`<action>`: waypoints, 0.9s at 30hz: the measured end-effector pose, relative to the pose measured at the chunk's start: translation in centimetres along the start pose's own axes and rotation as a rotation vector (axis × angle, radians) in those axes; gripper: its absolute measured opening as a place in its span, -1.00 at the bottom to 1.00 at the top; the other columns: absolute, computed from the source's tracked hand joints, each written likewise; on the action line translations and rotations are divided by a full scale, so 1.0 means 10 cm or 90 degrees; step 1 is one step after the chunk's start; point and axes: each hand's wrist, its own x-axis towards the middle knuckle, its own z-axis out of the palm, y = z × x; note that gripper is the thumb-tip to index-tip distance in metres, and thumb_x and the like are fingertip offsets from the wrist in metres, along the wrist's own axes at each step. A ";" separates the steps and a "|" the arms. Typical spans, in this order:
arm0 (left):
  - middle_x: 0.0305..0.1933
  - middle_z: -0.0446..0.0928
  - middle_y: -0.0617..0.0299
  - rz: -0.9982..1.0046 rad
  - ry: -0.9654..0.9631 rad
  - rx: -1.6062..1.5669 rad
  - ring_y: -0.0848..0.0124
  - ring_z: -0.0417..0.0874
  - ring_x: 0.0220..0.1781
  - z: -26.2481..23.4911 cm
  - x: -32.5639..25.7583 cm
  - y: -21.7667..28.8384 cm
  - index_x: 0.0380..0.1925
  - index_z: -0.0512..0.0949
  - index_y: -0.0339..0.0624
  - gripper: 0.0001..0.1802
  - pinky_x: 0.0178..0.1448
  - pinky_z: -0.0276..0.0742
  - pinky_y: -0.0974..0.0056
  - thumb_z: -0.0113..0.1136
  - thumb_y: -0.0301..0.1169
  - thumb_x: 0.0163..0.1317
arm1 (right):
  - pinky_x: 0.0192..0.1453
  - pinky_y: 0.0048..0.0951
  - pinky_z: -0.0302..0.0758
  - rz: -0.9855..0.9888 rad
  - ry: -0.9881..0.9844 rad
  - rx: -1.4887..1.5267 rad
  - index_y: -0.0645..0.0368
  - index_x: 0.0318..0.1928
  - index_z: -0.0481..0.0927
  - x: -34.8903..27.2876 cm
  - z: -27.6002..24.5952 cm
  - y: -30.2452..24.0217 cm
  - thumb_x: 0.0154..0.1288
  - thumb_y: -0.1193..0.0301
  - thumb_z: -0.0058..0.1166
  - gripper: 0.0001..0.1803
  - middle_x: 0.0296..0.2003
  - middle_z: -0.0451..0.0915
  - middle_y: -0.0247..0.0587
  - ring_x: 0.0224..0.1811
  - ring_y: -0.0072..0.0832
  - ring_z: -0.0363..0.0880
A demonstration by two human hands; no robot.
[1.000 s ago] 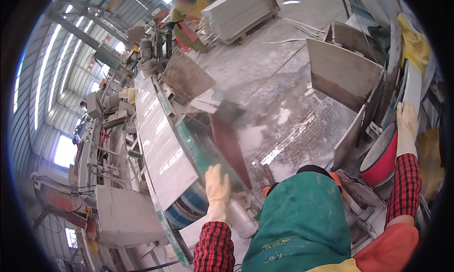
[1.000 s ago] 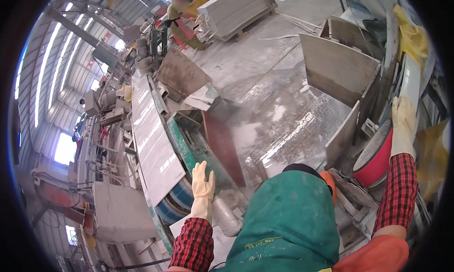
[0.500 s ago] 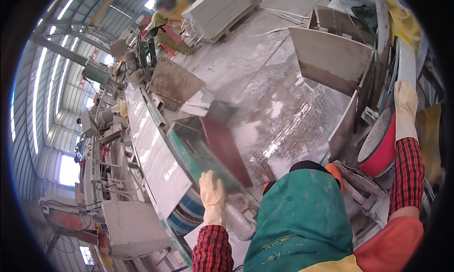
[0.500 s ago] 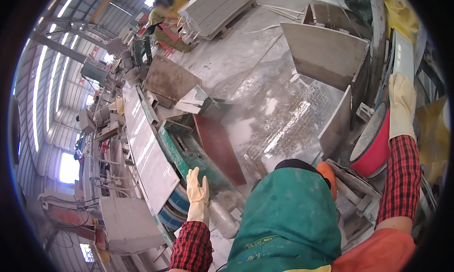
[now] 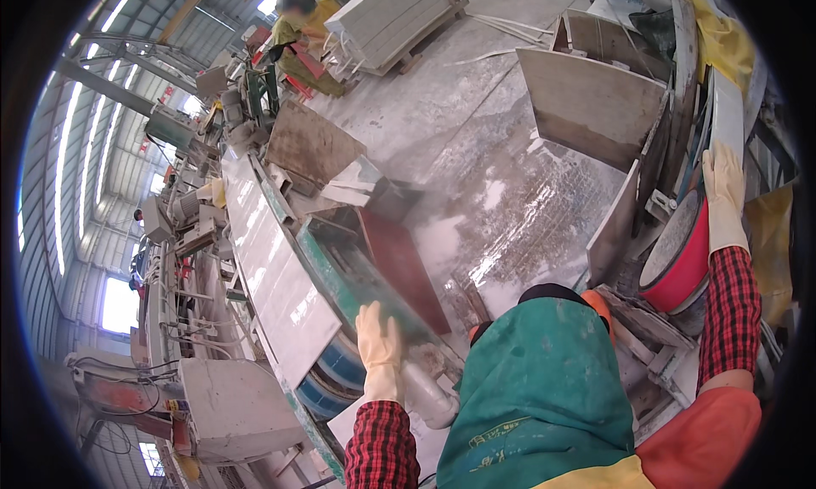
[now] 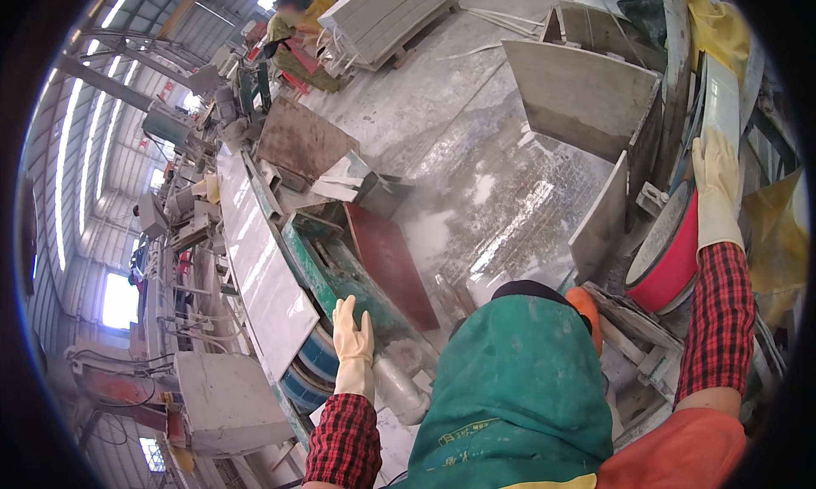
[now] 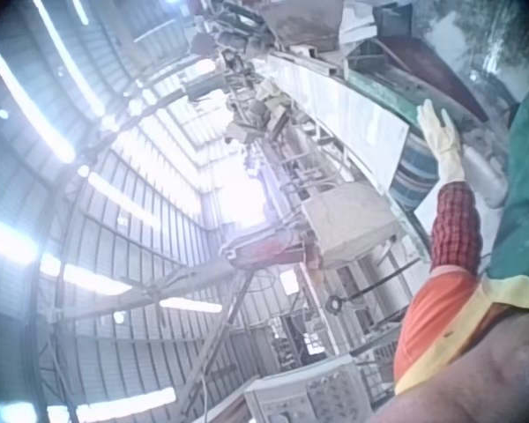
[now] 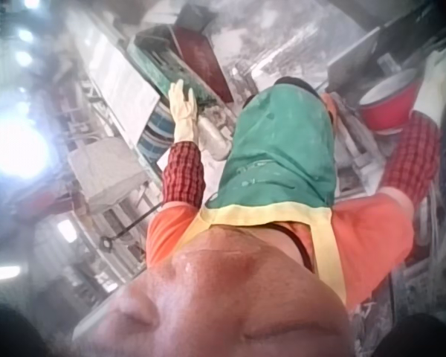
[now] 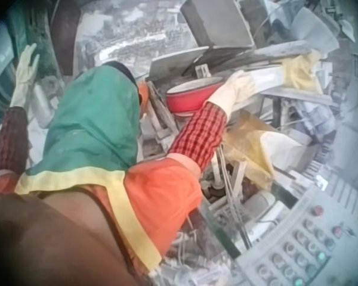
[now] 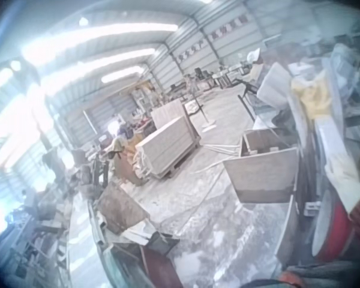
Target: The person repeatedly picks up rectangular panels from a conveyor belt and places them into a nearby bin. The person handles the panels one at a time, moving them from the moving belt to the collection area.
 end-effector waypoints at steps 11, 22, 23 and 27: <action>0.32 0.44 -0.23 -0.016 -0.001 -0.003 -0.09 0.34 0.46 -0.03 -0.01 0.03 0.25 0.46 -0.25 -0.48 0.56 0.15 0.03 0.25 -0.40 0.29 | 0.19 -0.13 0.51 0.046 -0.021 0.064 0.09 0.14 0.58 -0.05 -0.18 -0.13 0.39 0.12 0.04 -0.57 0.05 0.61 -0.03 0.10 -0.06 0.58; 0.33 0.44 -0.21 0.011 0.011 -0.006 -0.10 0.35 0.44 -0.01 0.01 0.02 0.24 0.47 -0.24 -0.49 0.55 0.18 0.02 0.25 -0.39 0.29 | 0.32 -0.21 0.42 -0.033 0.016 0.013 0.15 0.21 0.52 -0.06 0.00 -0.02 0.37 0.20 0.05 -0.52 0.17 0.54 -0.07 0.25 -0.14 0.47; 0.32 0.44 -0.21 0.015 0.012 -0.002 -0.10 0.35 0.44 -0.02 0.00 0.01 0.24 0.47 -0.24 -0.49 0.54 0.19 0.02 0.25 -0.39 0.29 | 0.32 -0.21 0.42 -0.028 -0.028 0.026 0.13 0.21 0.52 -0.05 -0.12 -0.08 0.36 0.21 0.06 -0.53 0.17 0.54 -0.07 0.25 -0.14 0.47; 0.32 0.45 -0.20 0.022 0.019 -0.005 -0.10 0.35 0.44 0.00 -0.01 -0.03 0.24 0.47 -0.24 -0.49 0.55 0.18 0.02 0.24 -0.39 0.29 | 0.30 -0.20 0.45 -0.015 -0.047 0.095 0.16 0.17 0.54 -0.08 -0.22 -0.11 0.32 0.26 0.11 -0.54 0.12 0.58 -0.06 0.19 -0.11 0.53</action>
